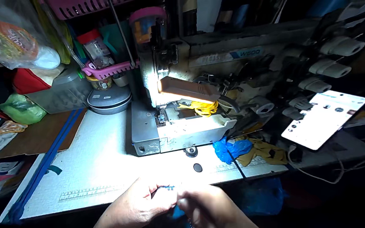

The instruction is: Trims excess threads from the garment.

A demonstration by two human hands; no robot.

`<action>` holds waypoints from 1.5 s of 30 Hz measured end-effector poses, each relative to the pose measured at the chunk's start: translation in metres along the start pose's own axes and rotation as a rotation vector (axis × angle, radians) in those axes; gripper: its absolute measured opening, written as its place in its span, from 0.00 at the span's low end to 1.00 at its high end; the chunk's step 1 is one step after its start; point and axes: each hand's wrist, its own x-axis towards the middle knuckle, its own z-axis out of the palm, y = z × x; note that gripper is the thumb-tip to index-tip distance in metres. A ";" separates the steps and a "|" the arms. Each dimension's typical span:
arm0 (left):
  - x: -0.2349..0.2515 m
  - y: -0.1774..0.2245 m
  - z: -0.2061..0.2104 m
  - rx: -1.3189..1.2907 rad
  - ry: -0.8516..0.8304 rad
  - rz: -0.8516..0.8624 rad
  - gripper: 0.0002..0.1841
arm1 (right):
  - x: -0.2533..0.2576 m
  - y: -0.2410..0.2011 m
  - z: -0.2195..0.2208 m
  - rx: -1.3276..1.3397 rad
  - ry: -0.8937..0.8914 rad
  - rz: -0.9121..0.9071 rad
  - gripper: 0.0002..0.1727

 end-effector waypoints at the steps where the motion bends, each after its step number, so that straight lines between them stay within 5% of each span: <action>1: -0.002 0.005 -0.002 0.047 -0.027 -0.034 0.05 | 0.000 0.001 -0.002 -0.312 -0.078 -0.103 0.11; 4: -0.010 0.014 -0.012 0.212 -0.170 -0.052 0.08 | -0.007 0.011 -0.020 -0.829 -0.119 -0.222 0.11; 8: -0.028 0.014 -0.031 0.276 -0.232 0.068 0.10 | -0.016 0.026 -0.109 -1.088 0.277 -0.008 0.17; 10: -0.032 0.008 -0.033 0.251 -0.109 0.059 0.10 | -0.017 0.018 -0.115 -0.994 0.380 0.070 0.22; 16: -0.006 0.009 -0.007 0.591 0.039 0.259 0.19 | -0.014 0.011 -0.018 -0.095 0.140 0.220 0.21; 19: -0.001 0.017 0.010 0.941 0.109 0.285 0.15 | -0.009 0.013 0.008 -0.008 0.265 0.328 0.33; 21: -0.001 0.019 0.017 1.018 0.125 0.285 0.13 | -0.003 0.011 0.015 -0.044 0.305 0.362 0.25; 24: -0.002 0.016 0.009 0.813 0.164 0.204 0.11 | 0.001 0.001 0.014 -0.067 0.269 0.457 0.11; 28: -0.009 0.005 -0.018 0.377 0.117 0.102 0.13 | -0.005 0.011 -0.007 0.232 0.292 0.485 0.02; 32: -0.024 0.000 -0.031 0.147 0.154 -0.049 0.04 | -0.009 0.012 -0.028 0.376 0.355 0.520 0.08; 42: -0.024 0.004 -0.019 0.245 0.344 0.049 0.02 | -0.014 0.029 -0.020 -0.033 0.605 0.347 0.11; 45: -0.025 0.005 -0.020 0.322 0.387 0.068 0.02 | -0.017 0.028 -0.034 0.033 0.722 0.303 0.09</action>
